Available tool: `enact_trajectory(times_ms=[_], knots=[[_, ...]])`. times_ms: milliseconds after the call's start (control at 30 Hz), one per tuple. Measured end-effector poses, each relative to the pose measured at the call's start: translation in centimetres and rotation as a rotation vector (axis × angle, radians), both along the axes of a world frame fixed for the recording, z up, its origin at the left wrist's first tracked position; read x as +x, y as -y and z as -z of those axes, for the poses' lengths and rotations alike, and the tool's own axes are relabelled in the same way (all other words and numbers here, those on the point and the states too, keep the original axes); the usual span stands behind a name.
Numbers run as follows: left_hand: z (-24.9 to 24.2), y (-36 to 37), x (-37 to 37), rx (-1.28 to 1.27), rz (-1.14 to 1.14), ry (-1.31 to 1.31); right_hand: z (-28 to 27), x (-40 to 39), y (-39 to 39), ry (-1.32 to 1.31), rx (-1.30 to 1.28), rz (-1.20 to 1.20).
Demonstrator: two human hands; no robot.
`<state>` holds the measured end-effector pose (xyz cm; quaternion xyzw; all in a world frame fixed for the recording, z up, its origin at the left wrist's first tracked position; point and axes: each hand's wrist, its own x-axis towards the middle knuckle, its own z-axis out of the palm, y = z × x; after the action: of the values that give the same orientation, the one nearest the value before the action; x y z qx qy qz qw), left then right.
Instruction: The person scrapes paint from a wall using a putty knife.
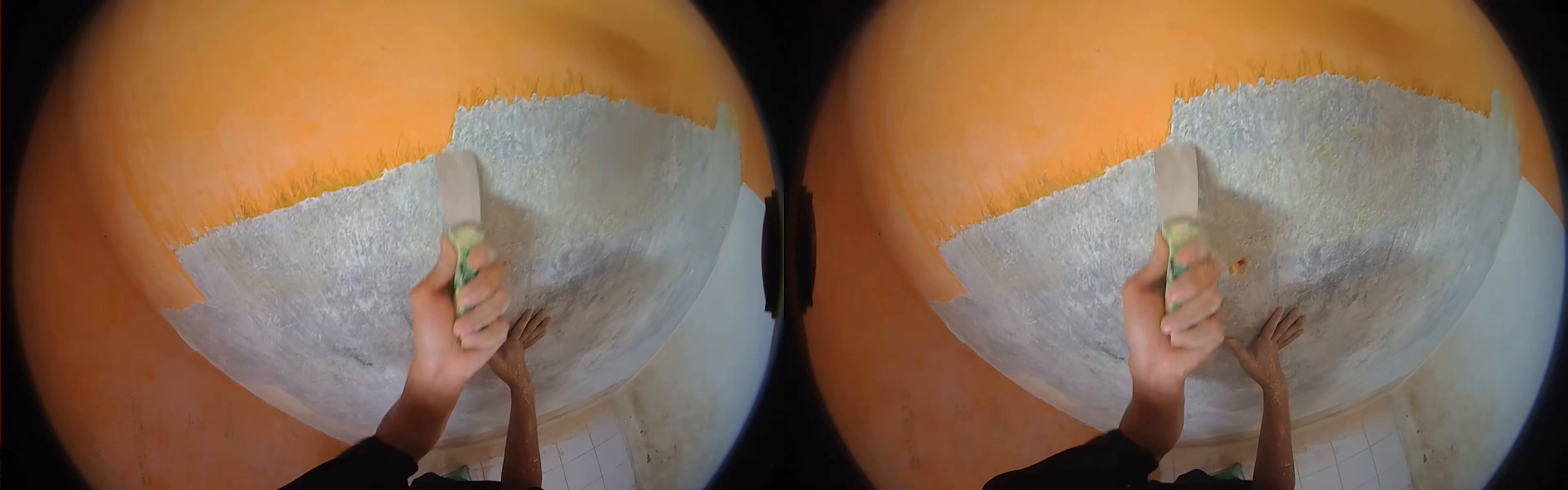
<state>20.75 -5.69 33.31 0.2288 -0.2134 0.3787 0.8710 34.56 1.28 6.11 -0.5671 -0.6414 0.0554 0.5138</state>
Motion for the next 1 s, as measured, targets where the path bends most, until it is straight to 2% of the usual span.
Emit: enact_trajectory(times_ms=[133,267,433,567,700,833,933,1000], knots=[[-2.0,-0.2,0.7,0.074,0.029,0.017,-0.2,0.1,0.3,0.015,0.002,-0.019],[-0.7,-0.9,0.2,0.024,-0.002,-0.019,0.2,0.0,0.6,0.011,-0.012,-0.022],[-3.4,-1.0,1.3,0.043,-0.009,0.032,-0.5,0.0,0.5,0.0,0.005,-0.045],[-1.8,-0.5,0.2,0.073,0.005,0.008,-0.4,1.0,0.2,0.004,-0.04,-0.059],[-4.7,-1.7,1.2,0.147,-0.075,0.019,-0.8,0.5,0.7,-0.022,-0.074,-0.068],[0.1,-0.8,-0.2,0.039,-0.037,0.02,-0.1,1.3,-0.1,0.02,-0.043,-0.058],[-3.7,-1.5,0.7,0.088,-0.065,0.018,-0.3,0.4,0.8,-0.022,-0.078,-0.09],[-3.5,-1.5,1.0,0.07,-0.034,0.049,-1.0,0.5,0.9,-0.041,-0.065,-0.085]])
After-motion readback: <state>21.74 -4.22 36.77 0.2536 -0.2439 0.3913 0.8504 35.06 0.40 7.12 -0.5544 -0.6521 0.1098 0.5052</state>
